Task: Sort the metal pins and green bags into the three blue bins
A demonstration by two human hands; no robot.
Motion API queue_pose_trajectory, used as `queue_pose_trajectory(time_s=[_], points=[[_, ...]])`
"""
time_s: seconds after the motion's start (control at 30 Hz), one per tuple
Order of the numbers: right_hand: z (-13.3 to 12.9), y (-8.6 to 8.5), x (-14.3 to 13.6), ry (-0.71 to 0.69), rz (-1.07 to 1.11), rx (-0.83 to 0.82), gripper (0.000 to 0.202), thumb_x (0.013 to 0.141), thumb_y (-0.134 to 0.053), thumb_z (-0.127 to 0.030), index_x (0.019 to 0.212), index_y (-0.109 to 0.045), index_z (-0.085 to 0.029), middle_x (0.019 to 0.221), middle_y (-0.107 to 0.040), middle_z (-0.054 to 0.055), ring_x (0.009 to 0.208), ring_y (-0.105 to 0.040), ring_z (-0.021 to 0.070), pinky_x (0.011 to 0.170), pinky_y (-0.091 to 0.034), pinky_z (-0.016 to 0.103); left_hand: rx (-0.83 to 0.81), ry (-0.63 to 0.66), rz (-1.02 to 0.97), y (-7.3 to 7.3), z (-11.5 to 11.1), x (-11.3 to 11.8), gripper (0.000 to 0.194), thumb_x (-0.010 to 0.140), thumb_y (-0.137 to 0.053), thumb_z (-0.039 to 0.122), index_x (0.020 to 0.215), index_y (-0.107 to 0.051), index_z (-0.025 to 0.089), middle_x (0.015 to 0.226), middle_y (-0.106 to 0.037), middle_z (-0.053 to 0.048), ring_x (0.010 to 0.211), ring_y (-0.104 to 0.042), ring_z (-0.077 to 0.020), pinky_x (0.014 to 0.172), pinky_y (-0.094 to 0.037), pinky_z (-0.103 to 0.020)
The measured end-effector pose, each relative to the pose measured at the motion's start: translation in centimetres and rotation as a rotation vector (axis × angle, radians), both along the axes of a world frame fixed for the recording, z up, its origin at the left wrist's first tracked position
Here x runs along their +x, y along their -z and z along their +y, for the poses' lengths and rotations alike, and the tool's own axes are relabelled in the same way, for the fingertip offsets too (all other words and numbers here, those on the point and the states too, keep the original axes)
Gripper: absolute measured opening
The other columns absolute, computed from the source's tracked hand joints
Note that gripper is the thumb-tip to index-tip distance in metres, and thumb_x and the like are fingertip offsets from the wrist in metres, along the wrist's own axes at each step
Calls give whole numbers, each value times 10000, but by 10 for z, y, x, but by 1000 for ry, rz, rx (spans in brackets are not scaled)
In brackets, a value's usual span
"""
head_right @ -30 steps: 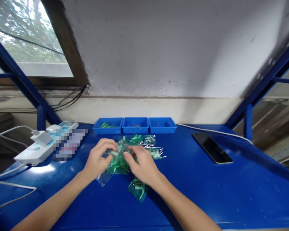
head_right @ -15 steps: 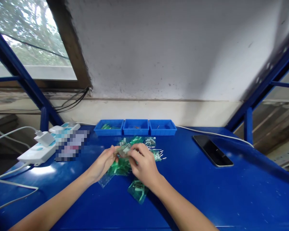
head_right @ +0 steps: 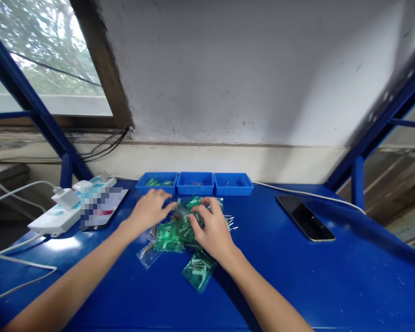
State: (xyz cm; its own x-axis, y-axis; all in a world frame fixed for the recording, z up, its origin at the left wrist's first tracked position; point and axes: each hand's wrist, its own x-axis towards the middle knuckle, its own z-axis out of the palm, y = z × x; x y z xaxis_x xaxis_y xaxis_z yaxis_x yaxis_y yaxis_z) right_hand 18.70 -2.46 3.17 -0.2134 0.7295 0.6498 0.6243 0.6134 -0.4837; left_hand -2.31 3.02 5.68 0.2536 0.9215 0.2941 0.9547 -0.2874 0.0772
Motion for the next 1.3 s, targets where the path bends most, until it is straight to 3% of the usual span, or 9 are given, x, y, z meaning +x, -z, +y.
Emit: queue_pose_trajectory(time_s=[0.13,0.23,0.43,0.57,0.67,0.9,0.97,1.17,1.3], points=[[1,3,0,-17,-18,-55,144,866,-495,-277,923,-603,-202,1014,-481,93,981,-521,214,857,-455,378,-259,3,-148,30,-12,12,304,770,-570,480,875,-646,206,862,-671,-76,910,-563,-295,706,-429,-352],[-1,4,-2,-45,-35,-83,173,872,-483,-290,928,-614,-192,990,-503,94,962,-517,210,854,-436,368,-276,27,-299,34,-10,9,116,769,-598,333,788,-602,219,776,-660,-17,827,-576,-228,678,-419,-300],[-5,-6,-10,-132,113,-383,283,894,-437,-391,821,-618,-186,724,-581,23,708,-533,155,665,-421,291,117,261,-619,20,-25,11,76,806,-530,152,740,-527,190,778,-546,0,698,-516,-127,646,-425,-241],[-6,-8,-15,-218,429,-564,319,878,-446,-429,750,-582,-170,624,-549,-6,561,-490,114,529,-393,239,254,550,-486,14,-46,24,161,855,-465,125,791,-594,197,865,-540,-36,813,-517,-153,737,-431,-280],[-8,-4,-14,-137,467,-385,205,858,-505,-351,837,-610,-177,690,-575,9,581,-506,119,541,-417,248,161,541,-466,13,-54,31,112,851,-518,209,842,-629,202,889,-557,-52,826,-514,-176,768,-427,-316],[-11,3,-10,-154,82,193,275,828,-465,-71,984,-623,-233,1000,-514,80,860,-553,165,677,-480,302,-364,350,-1110,11,-46,30,352,917,-398,423,898,-630,158,662,-587,-11,579,-528,-126,527,-418,-234],[-13,4,-12,-148,51,225,327,814,-473,-50,1046,-596,-245,1085,-471,97,931,-541,185,686,-489,316,-159,318,-1098,-3,-43,27,249,877,-506,372,903,-631,159,704,-622,-12,606,-555,-126,553,-442,-236],[-17,-2,-14,-110,120,198,317,813,-516,-87,1077,-574,-254,1079,-428,99,971,-530,206,674,-511,321,1040,250,-756,-81,-32,21,132,866,-571,296,944,-644,218,921,-622,-15,871,-574,-140,796,-474,-309],[-14,-3,-11,-79,138,168,236,818,-522,-115,1002,-602,-238,1054,-433,89,978,-527,208,743,-510,354,907,357,-501,-78,-13,34,169,907,-499,285,972,-644,226,960,-612,-34,945,-555,-165,866,-439,-365]])
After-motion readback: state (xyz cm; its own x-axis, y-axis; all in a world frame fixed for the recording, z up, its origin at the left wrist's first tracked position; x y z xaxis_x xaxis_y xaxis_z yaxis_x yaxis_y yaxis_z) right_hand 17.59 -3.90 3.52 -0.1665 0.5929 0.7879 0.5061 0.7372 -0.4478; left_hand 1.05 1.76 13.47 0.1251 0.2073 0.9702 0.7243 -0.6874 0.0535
